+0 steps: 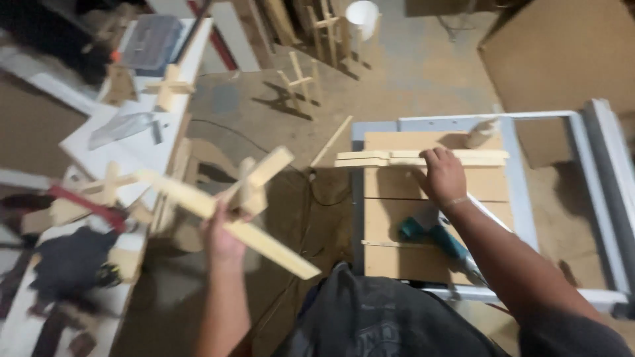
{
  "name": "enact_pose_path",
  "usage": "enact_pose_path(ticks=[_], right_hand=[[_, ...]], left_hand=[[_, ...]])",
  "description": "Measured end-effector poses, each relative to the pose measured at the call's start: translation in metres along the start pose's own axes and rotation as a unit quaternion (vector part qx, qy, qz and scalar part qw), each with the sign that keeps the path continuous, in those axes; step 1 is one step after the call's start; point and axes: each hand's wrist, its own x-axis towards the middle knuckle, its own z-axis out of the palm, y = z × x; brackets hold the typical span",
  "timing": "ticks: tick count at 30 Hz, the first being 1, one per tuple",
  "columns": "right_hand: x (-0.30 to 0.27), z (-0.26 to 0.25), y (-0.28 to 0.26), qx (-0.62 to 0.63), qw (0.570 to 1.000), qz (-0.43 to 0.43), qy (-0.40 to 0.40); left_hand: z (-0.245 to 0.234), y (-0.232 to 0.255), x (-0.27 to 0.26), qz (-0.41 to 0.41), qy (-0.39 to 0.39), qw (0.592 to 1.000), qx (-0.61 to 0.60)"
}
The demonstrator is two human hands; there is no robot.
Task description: Assembling small wooden frames or stands by aligning slats and fastening them with a pneumatic nail gun and wood glue.
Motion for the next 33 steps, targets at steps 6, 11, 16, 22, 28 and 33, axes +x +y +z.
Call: enact_pose_path(ticks=[6,11,16,22,28,33], right_hand=[[0.010,-0.096,-0.150,0.198,0.951,-0.158,0.178],[0.021,-0.147,-0.175,0.062,0.962,-0.220,0.146],[-0.001,-0.158,-0.165,0.168,0.960,-0.213,-0.077],[-0.065,-0.117,-0.162,0.138,0.964,-0.047,-0.224],[-0.121,-0.134,-0.113,0.259,0.884,0.155,-0.356],[-0.173,-0.150,-0.082,0.269,0.883,0.339,-0.180]], left_hand=[[0.059,-0.010,-0.041,0.099,-0.083,0.979,0.160],[0.107,0.032,-0.092,0.114,-0.344,0.911,0.199],[0.144,0.065,-0.109,-0.087,-0.340,0.752,0.557],[0.111,0.030,-0.082,-0.032,-0.252,0.899,0.357],[0.088,0.087,-0.021,0.239,-0.058,0.947,0.207],[0.120,0.120,-0.030,0.148,-0.027,0.970,0.190]])
